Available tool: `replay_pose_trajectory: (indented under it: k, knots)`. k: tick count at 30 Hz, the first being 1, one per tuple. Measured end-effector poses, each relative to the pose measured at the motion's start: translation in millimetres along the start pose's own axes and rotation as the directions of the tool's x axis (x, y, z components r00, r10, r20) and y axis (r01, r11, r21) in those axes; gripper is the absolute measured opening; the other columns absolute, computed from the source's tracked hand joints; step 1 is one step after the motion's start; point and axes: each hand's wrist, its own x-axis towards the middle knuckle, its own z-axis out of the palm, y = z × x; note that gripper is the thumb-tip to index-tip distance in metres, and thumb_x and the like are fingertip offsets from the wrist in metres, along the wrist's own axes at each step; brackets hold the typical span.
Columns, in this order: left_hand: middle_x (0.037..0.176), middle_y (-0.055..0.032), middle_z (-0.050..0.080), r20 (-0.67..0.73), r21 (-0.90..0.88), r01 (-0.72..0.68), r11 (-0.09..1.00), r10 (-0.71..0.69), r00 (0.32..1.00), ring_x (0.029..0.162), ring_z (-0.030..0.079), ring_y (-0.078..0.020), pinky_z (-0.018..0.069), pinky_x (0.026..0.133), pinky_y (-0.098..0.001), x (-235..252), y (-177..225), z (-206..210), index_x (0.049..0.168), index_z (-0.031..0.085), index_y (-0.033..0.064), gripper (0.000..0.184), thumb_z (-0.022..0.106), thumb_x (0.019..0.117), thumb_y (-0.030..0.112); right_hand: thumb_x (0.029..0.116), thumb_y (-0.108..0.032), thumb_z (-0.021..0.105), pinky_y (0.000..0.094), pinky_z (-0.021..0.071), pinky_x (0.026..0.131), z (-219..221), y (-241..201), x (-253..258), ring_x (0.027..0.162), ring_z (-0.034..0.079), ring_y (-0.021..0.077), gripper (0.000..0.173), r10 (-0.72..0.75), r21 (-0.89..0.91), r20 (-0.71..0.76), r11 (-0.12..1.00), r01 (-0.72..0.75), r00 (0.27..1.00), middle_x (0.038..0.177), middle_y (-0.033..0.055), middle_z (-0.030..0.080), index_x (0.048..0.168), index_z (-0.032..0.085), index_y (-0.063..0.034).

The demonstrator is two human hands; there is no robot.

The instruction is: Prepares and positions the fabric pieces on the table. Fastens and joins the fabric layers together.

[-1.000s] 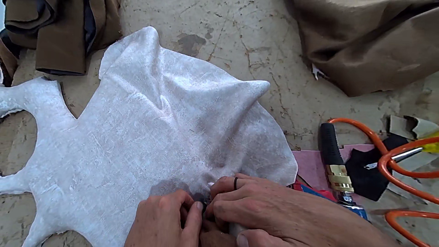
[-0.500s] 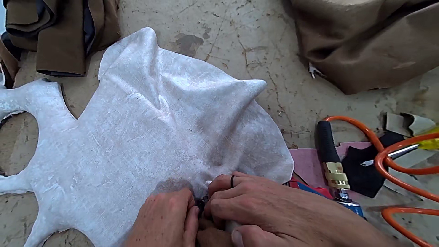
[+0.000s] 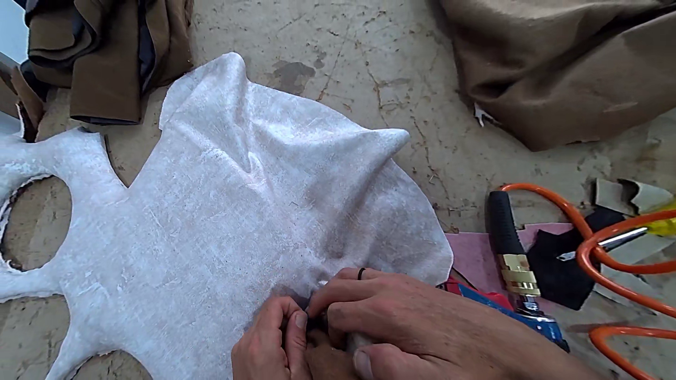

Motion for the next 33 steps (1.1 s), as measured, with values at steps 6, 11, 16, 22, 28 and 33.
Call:
replay_pose_trajectory:
  k: [6,11,16,22,28,33]
  knots:
    - [0.069,0.001,0.06,-0.115,0.07,-0.045,0.997,0.053,0.992,0.057,0.054,-0.0043,0.047,0.051,-0.0213,-7.9,-4.7,12.8,0.092,0.066,0.0054,0.017,0.054,0.0999,0.015,0.1044,-0.036,0.03,0.0426,0.0458,0.09,-1.0,-2.6,1.6,0.106,0.063,0.0176,0.046,0.005,-0.001,0.047,1.0,-0.005,0.999,0.1,0.0012,0.071,0.106,0.07,-0.0135]
    - [0.07,0.0028,0.062,-0.041,0.016,0.038,0.999,-0.038,0.998,0.058,0.057,-0.0046,0.0496,0.052,-0.0236,-4.9,0.1,4.6,0.097,0.066,0.0062,0.015,0.054,0.1003,0.014,0.1052,-0.035,0.03,0.0429,0.0445,0.093,-1.7,-1.9,0.8,0.107,0.062,0.017,0.044,-0.005,-0.014,0.054,1.0,0.006,0.999,0.097,-0.0004,0.069,0.103,0.069,-0.0146]
    - [0.074,-0.0044,0.068,0.212,0.335,-0.152,0.93,0.082,0.974,0.059,0.064,-0.0175,0.0525,0.052,-0.037,12.6,4.6,-30.5,0.096,0.071,0.0062,0.019,0.06,0.0997,0.021,0.105,-0.035,0.03,0.0414,0.0462,0.091,-1.7,-0.5,0.1,0.106,0.063,0.0162,0.044,-0.006,-0.013,0.052,1.0,0.007,0.999,0.097,0.0002,0.069,0.102,0.068,-0.014]
    - [0.092,-0.0043,0.07,0.184,0.283,-0.319,0.904,0.276,0.944,0.068,0.065,-0.0099,0.053,0.054,-0.0244,22.9,-8.3,-41.7,0.11,0.076,0.0125,0.023,0.056,0.1023,0.02,0.1061,-0.036,0.027,0.0421,0.046,0.093,-1.7,1.5,-0.8,0.112,0.062,0.0182,0.047,-0.018,-0.03,0.074,0.999,0.021,0.997,0.102,0.0008,0.071,0.108,0.069,-0.0139]
    - [0.083,-0.0004,0.069,0.393,0.3,-0.454,0.839,0.325,0.86,0.067,0.066,-0.0134,0.0525,0.053,-0.0309,41.7,-3.5,-41.1,0.101,0.078,0.0166,0.027,0.055,0.1016,0.031,0.1062,-0.037,0.025,0.0422,0.0467,0.096,-0.7,1.9,-0.3,0.114,0.063,0.0189,0.049,-0.014,-0.047,0.077,0.999,0.018,0.997,0.103,0.0015,0.071,0.105,0.068,-0.0134]
    - [0.072,-0.0007,0.064,0.556,0.382,-0.592,0.71,0.335,0.761,0.059,0.065,-0.0177,0.049,0.046,-0.0358,54.7,7.7,-38.3,0.083,0.073,0.0156,0.016,0.063,0.0916,0.025,0.1062,-0.039,0.023,0.043,0.0465,0.095,-1.5,-1.4,-0.5,0.115,0.062,0.0188,0.05,0.012,-0.046,0.085,0.999,-0.008,0.996,0.103,0.0018,0.071,0.104,0.067,-0.0134]
